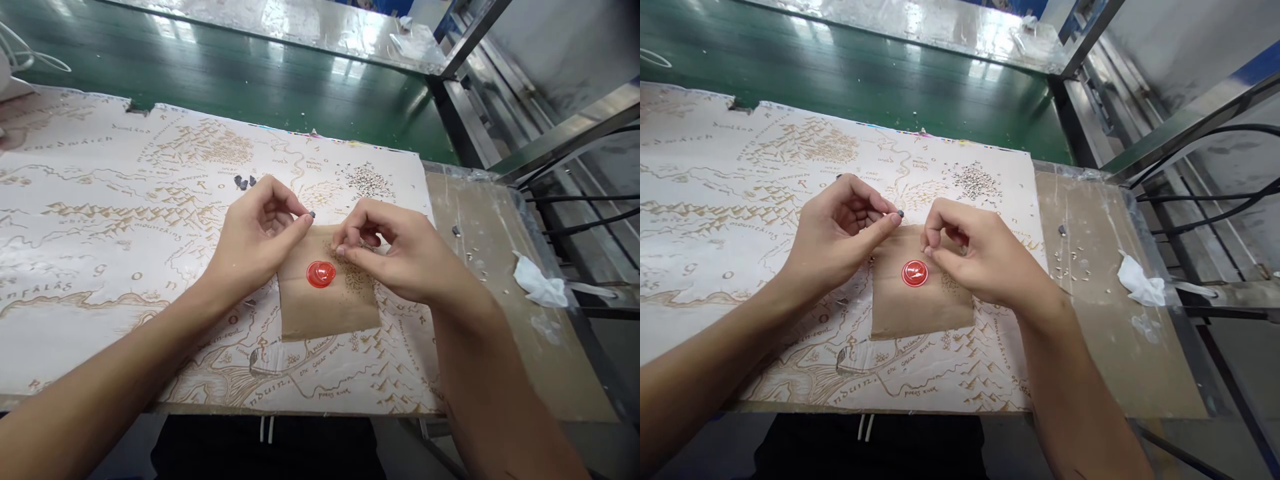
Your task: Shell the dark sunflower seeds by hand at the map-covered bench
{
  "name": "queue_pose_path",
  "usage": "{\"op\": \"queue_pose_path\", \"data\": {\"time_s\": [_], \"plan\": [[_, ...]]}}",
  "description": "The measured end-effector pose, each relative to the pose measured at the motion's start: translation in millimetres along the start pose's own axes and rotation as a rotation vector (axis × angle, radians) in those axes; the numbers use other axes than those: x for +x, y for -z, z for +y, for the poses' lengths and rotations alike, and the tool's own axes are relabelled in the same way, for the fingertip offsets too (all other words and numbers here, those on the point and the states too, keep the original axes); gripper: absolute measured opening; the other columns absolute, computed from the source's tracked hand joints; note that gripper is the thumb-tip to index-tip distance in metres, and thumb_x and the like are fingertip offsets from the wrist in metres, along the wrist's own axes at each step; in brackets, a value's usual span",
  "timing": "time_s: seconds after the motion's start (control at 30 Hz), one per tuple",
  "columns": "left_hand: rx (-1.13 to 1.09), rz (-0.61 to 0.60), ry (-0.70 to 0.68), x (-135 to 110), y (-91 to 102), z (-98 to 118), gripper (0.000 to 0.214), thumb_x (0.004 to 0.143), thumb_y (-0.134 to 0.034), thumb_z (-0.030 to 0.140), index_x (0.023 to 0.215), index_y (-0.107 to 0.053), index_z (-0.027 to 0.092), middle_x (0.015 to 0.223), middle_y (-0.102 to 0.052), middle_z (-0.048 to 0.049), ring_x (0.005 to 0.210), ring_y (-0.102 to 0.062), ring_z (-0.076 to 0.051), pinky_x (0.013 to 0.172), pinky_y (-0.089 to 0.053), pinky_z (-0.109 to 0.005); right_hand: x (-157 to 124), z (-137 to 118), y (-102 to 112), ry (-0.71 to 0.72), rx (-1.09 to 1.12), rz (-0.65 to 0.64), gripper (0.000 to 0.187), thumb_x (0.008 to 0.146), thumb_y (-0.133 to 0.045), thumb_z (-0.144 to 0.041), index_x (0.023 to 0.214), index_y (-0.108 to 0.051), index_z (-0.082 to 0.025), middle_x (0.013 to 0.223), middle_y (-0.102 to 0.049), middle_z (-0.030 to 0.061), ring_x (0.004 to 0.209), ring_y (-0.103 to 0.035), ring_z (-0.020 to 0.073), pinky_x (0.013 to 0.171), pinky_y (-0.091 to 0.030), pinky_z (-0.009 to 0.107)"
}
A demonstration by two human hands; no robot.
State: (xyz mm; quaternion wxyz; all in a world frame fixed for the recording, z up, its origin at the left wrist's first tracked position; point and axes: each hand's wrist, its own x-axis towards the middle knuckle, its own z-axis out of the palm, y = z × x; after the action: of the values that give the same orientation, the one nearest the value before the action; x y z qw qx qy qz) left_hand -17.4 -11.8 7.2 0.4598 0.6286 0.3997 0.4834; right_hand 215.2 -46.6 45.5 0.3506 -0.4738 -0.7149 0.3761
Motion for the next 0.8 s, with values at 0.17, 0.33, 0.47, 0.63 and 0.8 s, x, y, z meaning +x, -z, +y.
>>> {"op": "queue_pose_path", "data": {"time_s": [0.17,0.33,0.47,0.63,0.8], "plan": [[-0.004,-0.011,-0.005,-1,0.0,0,0.020,0.096,-0.088,0.023,0.096,-0.068,0.024,0.102,-0.078,-0.0043,0.093,-0.072,-0.019,0.081,-0.057,-0.034,5,16,-3,0.030,-0.140,-0.068,0.025,0.093,-0.074,-0.005,0.087,-0.062,-0.025,0.089,-0.074,-0.0008,0.081,-0.063,0.0200,0.073,-0.045,0.038],[-0.026,-0.042,-0.006,-1,-0.3,-1,0.021,0.094,-0.088,0.022,0.096,-0.068,0.024,0.101,-0.078,-0.0043,0.093,-0.073,-0.020,0.082,-0.059,-0.036,7,16,-6,0.005,-0.025,0.034,0.022,0.096,-0.080,-0.015,0.089,-0.063,-0.026,0.091,-0.073,0.0008,0.083,-0.065,0.0203,0.075,-0.052,0.039],[-0.066,-0.109,-0.023,-4,-2.5,0,0.019,0.097,-0.088,0.024,0.099,-0.068,0.024,0.103,-0.078,-0.0045,0.098,-0.075,-0.022,0.089,-0.063,-0.038,12,16,-12,0.018,0.242,0.271,0.035,0.092,-0.093,-0.029,0.090,-0.058,-0.029,0.097,-0.077,0.0014,0.100,-0.076,0.0246,0.092,-0.065,0.045],[-0.134,-0.173,-0.020,-7,-5.5,0,0.016,0.101,-0.085,0.025,0.101,-0.068,0.024,0.105,-0.077,-0.0041,0.099,-0.078,-0.021,0.095,-0.066,-0.039,15,20,-24,-0.015,0.456,0.312,0.044,0.086,-0.101,-0.041,0.092,-0.058,-0.031,0.095,-0.078,-0.0008,0.100,-0.083,0.0259,0.094,-0.072,0.049],[-0.142,-0.158,-0.005,-7,-5.2,0,0.020,0.099,-0.089,0.028,0.100,-0.069,0.023,0.103,-0.077,-0.0042,0.099,-0.077,-0.020,0.093,-0.066,-0.036,14,17,-29,-0.029,0.412,0.288,0.041,0.089,-0.098,-0.039,0.091,-0.058,-0.030,0.098,-0.080,0.0000,0.095,-0.081,0.0231,0.094,-0.074,0.047]]}}
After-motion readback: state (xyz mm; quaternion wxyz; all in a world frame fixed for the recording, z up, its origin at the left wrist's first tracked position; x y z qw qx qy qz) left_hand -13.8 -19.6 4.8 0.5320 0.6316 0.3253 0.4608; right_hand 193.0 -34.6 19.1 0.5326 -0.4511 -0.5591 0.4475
